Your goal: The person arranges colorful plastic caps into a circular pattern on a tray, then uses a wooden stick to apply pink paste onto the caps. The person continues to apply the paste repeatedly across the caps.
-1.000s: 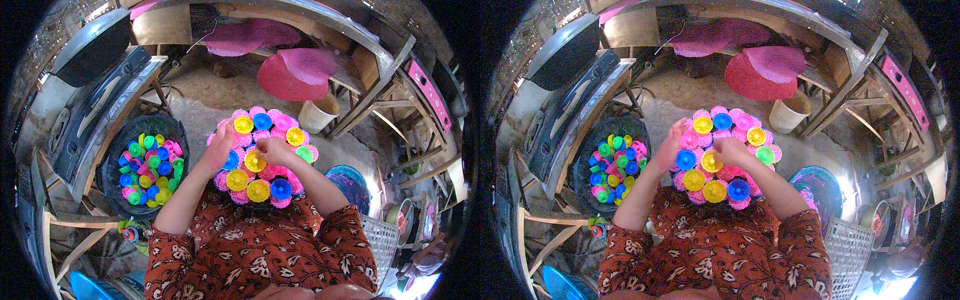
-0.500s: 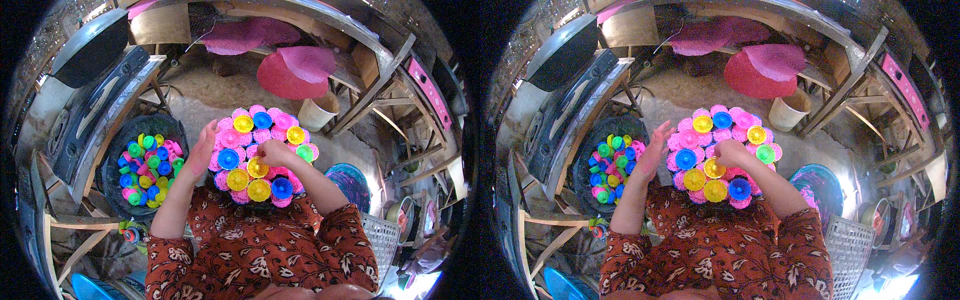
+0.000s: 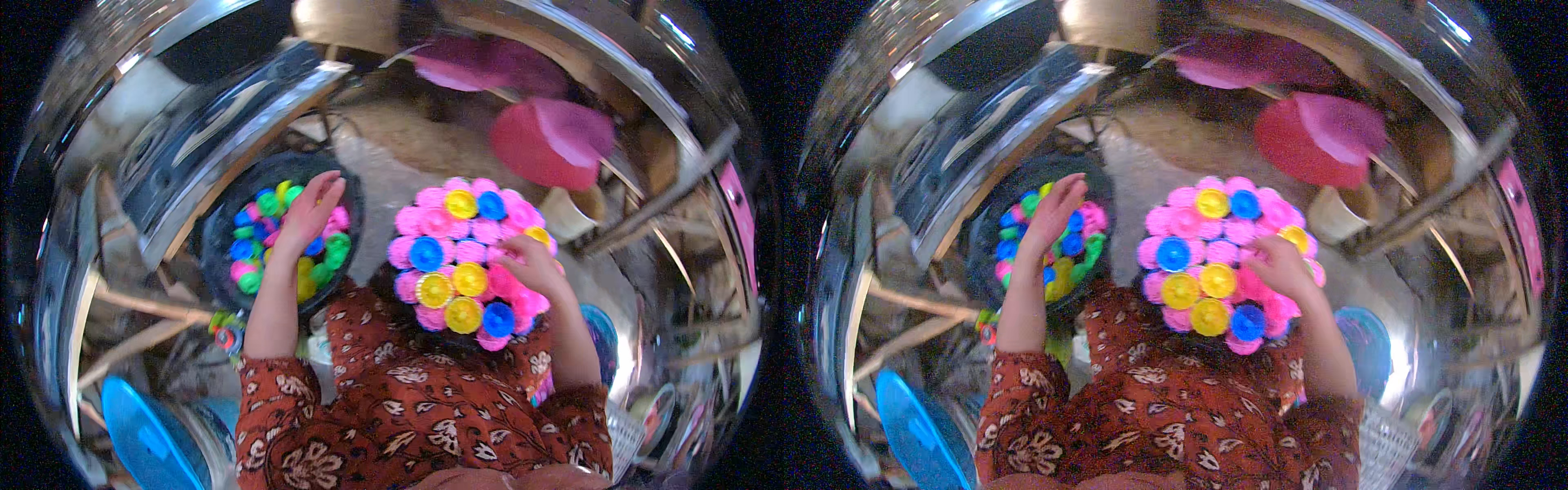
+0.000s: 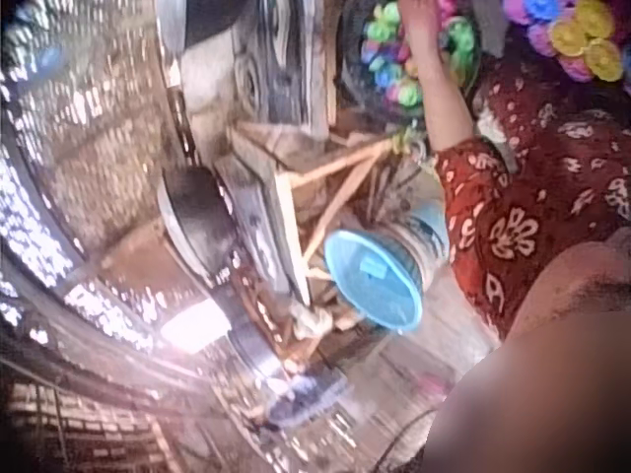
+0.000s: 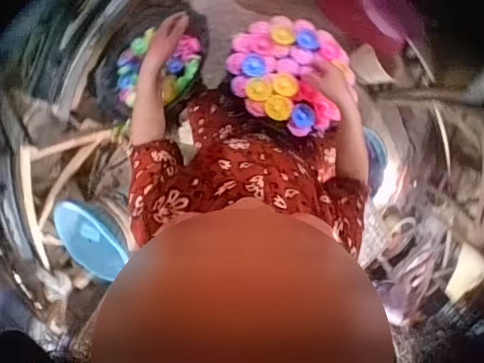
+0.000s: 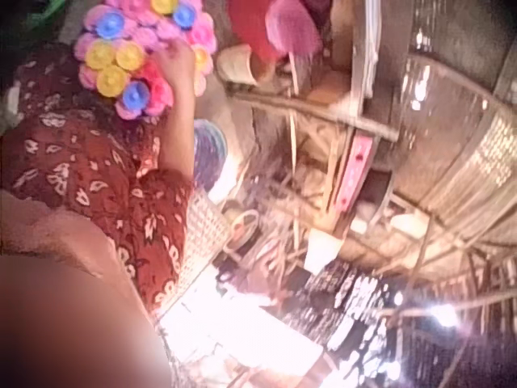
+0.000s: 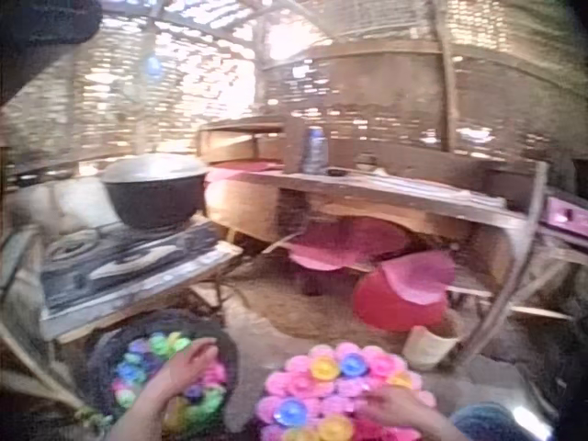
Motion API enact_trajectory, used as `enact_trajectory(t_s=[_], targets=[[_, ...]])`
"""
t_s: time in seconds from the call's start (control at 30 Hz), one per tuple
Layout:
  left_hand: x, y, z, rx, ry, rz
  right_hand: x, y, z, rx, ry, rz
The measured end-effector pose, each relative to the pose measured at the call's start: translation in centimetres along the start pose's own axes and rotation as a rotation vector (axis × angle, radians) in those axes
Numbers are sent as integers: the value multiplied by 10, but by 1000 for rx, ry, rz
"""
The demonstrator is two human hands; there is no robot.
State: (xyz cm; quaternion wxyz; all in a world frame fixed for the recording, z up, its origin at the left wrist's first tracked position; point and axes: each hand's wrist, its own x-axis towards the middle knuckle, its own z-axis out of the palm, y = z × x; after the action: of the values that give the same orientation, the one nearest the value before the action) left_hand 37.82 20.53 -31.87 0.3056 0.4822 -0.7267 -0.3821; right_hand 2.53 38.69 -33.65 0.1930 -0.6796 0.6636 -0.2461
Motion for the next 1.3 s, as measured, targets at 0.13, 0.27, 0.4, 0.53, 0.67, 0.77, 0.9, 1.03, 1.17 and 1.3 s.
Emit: enact_trajectory(t_s=[0.13,0.27,0.4,0.53,0.67,0.77,0.9,1.03,1.17,1.3], targets=[[-6,-109,-56,676,-130,-140,-27,-20,-22,135,82,93],[-5,-178,-28,886,-844,-302,-41,-15,-26,180,97,170],[-20,-234,6,841,-1009,-492,-48,-7,-23,215,78,234],[-18,-261,22,798,-1053,-571,-54,-5,-25,217,43,257],[-27,-163,0,822,-1029,-548,-57,-5,-25,230,73,270],[-31,-156,-15,788,-1039,-619,-55,-8,-23,237,63,241],[-34,-156,-27,650,-984,-717,-53,-17,-27,184,9,241],[-42,-170,-19,554,-921,-578,-53,-24,-25,221,18,229],[-42,-212,-9,444,-854,-564,-54,-26,-24,224,8,223],[-44,-156,-41,154,-714,-624,-55,-25,-28,211,22,217]])
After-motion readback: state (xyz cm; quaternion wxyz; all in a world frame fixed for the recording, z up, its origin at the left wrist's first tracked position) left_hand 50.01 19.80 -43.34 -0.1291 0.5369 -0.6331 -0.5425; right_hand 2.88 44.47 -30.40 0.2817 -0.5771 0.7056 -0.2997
